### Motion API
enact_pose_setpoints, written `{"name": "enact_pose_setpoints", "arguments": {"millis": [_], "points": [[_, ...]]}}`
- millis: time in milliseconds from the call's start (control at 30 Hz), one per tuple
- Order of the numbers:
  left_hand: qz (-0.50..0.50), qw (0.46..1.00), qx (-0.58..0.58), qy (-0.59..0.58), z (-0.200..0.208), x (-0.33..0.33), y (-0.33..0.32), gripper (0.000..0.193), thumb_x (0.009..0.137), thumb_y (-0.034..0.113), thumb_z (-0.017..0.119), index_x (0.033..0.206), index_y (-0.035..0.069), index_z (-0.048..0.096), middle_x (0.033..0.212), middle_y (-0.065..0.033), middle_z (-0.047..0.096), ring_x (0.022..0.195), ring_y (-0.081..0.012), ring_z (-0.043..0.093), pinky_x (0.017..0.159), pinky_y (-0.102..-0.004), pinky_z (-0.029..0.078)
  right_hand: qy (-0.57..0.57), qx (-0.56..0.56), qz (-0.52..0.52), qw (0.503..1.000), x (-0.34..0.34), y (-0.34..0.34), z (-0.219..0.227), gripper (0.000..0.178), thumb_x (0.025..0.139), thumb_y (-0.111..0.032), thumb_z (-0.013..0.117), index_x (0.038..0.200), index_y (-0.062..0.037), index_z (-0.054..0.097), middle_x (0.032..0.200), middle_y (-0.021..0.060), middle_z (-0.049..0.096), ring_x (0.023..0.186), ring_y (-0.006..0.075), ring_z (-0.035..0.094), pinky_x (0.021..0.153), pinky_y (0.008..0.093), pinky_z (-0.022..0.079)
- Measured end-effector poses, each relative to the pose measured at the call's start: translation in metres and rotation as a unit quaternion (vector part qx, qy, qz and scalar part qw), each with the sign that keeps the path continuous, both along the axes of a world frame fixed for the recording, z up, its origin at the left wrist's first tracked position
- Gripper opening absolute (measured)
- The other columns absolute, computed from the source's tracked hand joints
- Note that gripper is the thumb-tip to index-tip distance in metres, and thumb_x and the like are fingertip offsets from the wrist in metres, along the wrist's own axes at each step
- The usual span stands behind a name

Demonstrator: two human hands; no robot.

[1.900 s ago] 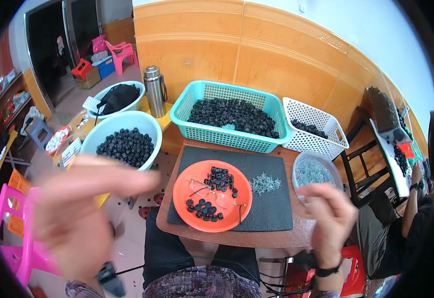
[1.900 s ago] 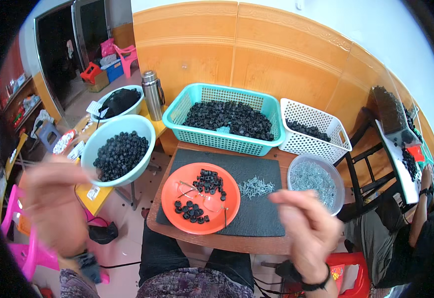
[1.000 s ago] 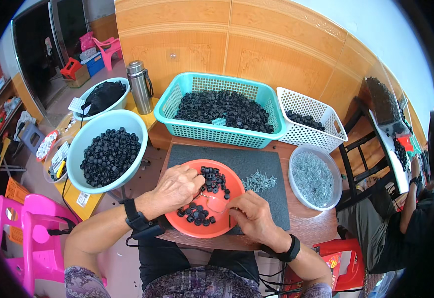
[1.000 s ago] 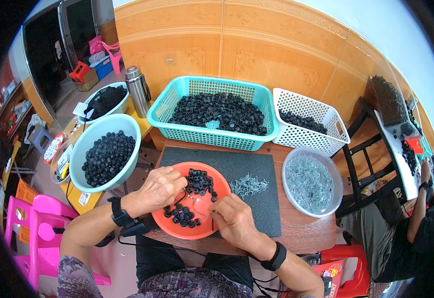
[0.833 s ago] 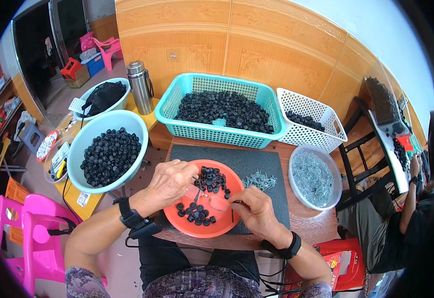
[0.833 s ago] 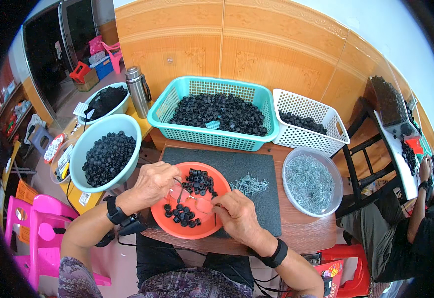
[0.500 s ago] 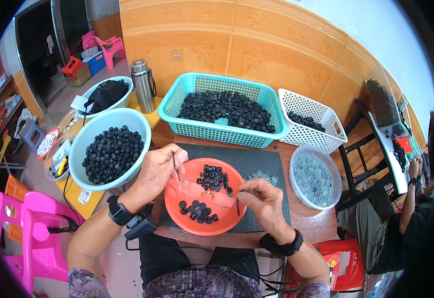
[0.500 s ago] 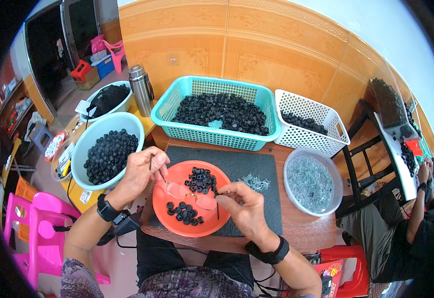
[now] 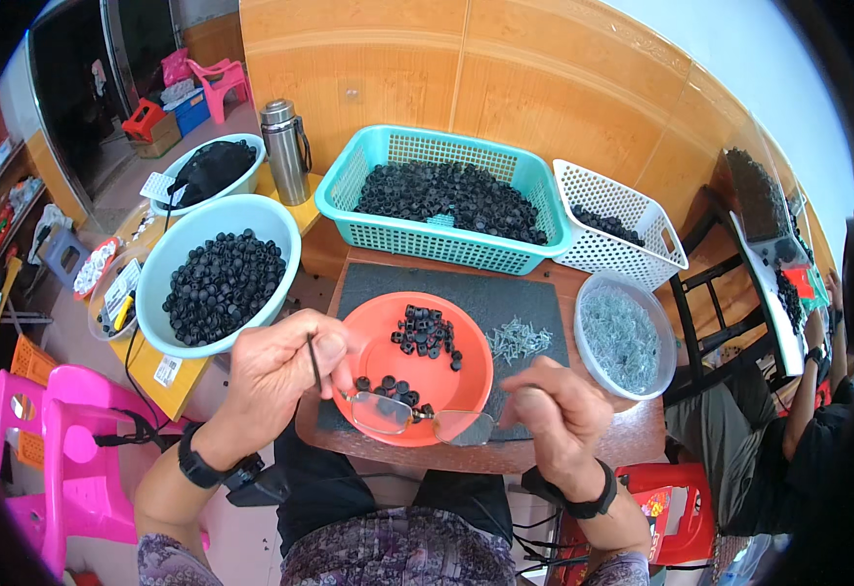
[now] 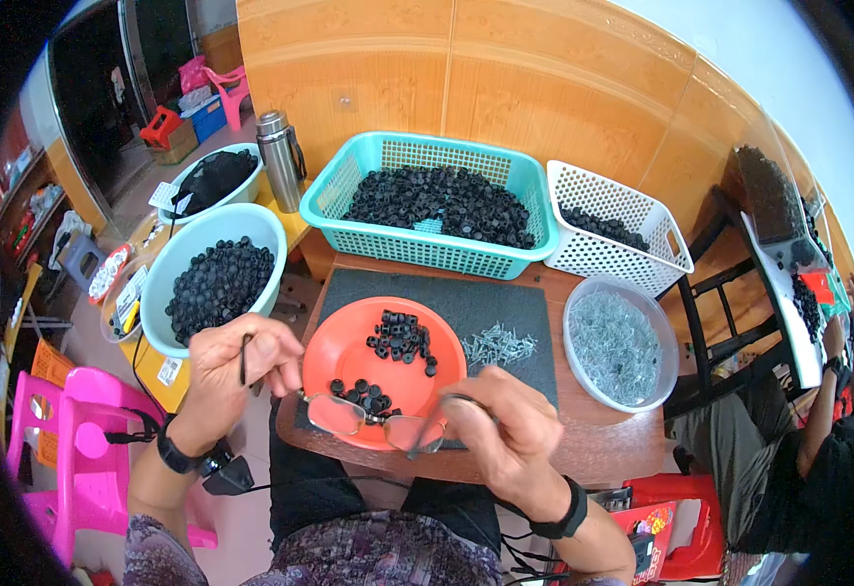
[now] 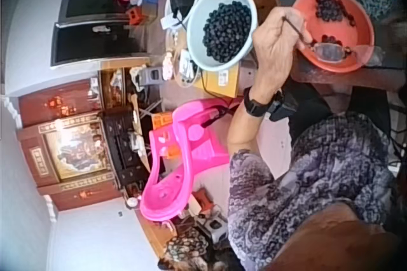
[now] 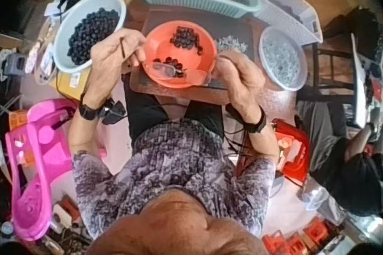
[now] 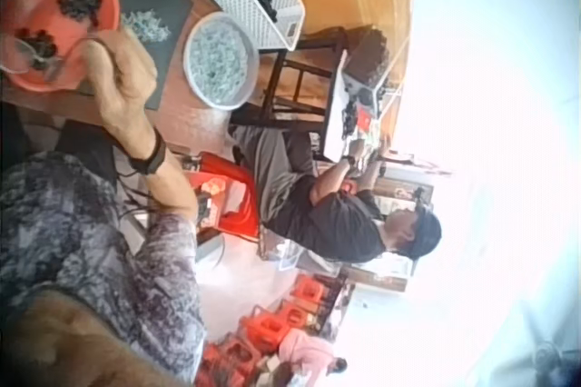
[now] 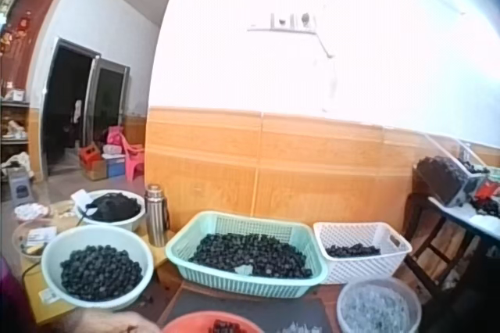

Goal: Assembling small black plastic components by manually inserting metal pins.

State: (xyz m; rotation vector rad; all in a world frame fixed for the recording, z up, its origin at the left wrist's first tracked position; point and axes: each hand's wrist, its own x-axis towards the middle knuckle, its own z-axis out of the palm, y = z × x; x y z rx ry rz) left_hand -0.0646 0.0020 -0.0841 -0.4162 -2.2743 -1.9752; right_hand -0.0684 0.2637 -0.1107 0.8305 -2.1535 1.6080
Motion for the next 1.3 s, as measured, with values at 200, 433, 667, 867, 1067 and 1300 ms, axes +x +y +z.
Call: {"name": "enact_pose_setpoints", "arguments": {"millis": [200, 433, 667, 867, 1067, 1300], "points": [[0.044, 0.987, 0.021, 0.155, 0.021, 0.053, -0.001, 0.019, 0.092, 0.009, 0.047, 0.088, -0.005, 0.060, 0.068, -0.0112, 0.062, 0.056, -0.0130, 0.058, 0.049, -0.0224, 0.045, 0.065, -0.106, -0.007, 0.992, 0.037, 0.006, 0.027, 0.018, 0.083, -0.007, 0.046, 0.090, 0.0052, 0.059, 0.057, 0.0099, 0.059, 0.049, 0.0153, 0.050, 0.046, 0.0273, 0.039], [-0.291, 0.912, -0.047, 0.286, 0.073, 0.054, -0.008, 0.033, 0.091, 0.038, 0.050, 0.089, 0.005, 0.049, 0.065, -0.0116, 0.061, 0.044, -0.0154, 0.052, 0.041, -0.0259, 0.039, 0.061, 0.015, 0.131, 0.989, 0.071, 0.009, 0.079, 0.045, 0.096, -0.046, 0.029, 0.114, -0.0102, 0.050, 0.071, 0.0049, 0.062, 0.062, 0.0156, 0.040, 0.052, 0.0269, 0.033], [-0.223, 0.919, 0.025, 0.323, 0.064, 0.095, -0.005, 0.020, 0.087, 0.025, 0.051, 0.097, 0.008, 0.048, 0.074, -0.0090, 0.062, 0.053, -0.0217, 0.052, 0.048, -0.0358, 0.042, 0.059, -0.085, 0.116, 0.988, 0.107, 0.018, 0.082, 0.039, 0.095, -0.041, 0.038, 0.103, -0.0064, 0.054, 0.065, 0.0081, 0.061, 0.053, 0.0149, 0.038, 0.047, 0.0275, 0.032], [-0.146, 0.904, 0.027, 0.401, 0.055, 0.109, 0.000, 0.030, 0.088, 0.035, 0.051, 0.103, 0.008, 0.051, 0.075, -0.0023, 0.061, 0.057, -0.0199, 0.051, 0.048, -0.0348, 0.037, 0.043, -0.079, 0.150, 0.985, 0.109, 0.022, 0.093, 0.025, 0.092, -0.029, 0.046, 0.099, -0.0070, 0.054, 0.066, 0.0081, 0.060, 0.053, 0.0142, 0.040, 0.046, 0.0270, 0.033], [-0.084, 0.892, 0.001, 0.444, 0.051, 0.113, 0.008, 0.029, 0.088, 0.034, 0.051, 0.101, 0.008, 0.051, 0.073, -0.0019, 0.059, 0.056, -0.0190, 0.050, 0.047, -0.0340, 0.036, 0.104, -0.053, 0.127, 0.985, 0.106, 0.018, 0.083, 0.024, 0.092, -0.028, 0.045, 0.100, -0.0069, 0.053, 0.068, 0.0085, 0.060, 0.054, 0.0147, 0.041, 0.047, 0.0272, 0.033], [-0.051, 0.885, -0.024, 0.461, 0.050, 0.121, 0.007, 0.027, 0.089, 0.033, 0.050, 0.099, 0.008, 0.050, 0.070, -0.0015, 0.057, 0.054, -0.0180, 0.049, 0.047, -0.0332, 0.036, 0.126, -0.040, 0.129, 0.983, 0.097, 0.010, 0.073, 0.023, 0.092, -0.026, 0.045, 0.102, -0.0067, 0.053, 0.070, 0.0090, 0.059, 0.056, 0.0153, 0.042, 0.047, 0.0275, 0.034]]}}
